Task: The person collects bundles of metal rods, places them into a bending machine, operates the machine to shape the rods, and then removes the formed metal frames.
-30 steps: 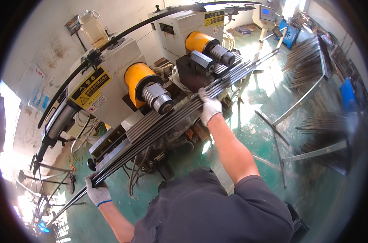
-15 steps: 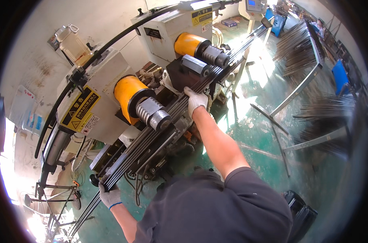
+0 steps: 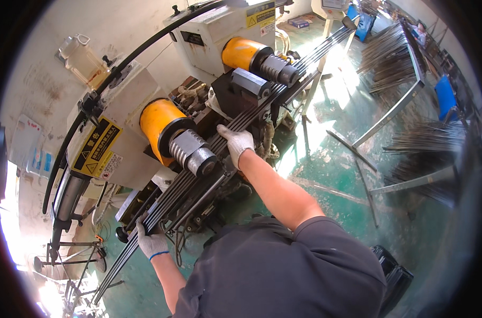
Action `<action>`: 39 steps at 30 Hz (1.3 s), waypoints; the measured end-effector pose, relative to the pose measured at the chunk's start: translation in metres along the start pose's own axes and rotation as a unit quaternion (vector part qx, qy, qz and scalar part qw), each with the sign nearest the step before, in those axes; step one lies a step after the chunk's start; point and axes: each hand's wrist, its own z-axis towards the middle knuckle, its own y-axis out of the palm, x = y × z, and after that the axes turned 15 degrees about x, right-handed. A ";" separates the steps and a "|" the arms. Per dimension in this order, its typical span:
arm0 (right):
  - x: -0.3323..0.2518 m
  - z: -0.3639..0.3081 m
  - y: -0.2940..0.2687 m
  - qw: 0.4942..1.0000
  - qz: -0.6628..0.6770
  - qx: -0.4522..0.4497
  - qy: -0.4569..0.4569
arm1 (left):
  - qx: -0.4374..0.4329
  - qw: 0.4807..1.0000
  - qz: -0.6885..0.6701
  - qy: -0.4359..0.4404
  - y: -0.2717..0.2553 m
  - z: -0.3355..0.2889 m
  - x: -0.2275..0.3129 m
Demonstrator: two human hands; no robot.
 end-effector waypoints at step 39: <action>0.007 0.099 0.003 0.978 0.141 -0.148 -0.033 | 0.072 0.993 -0.089 0.036 -0.092 0.021 0.079</action>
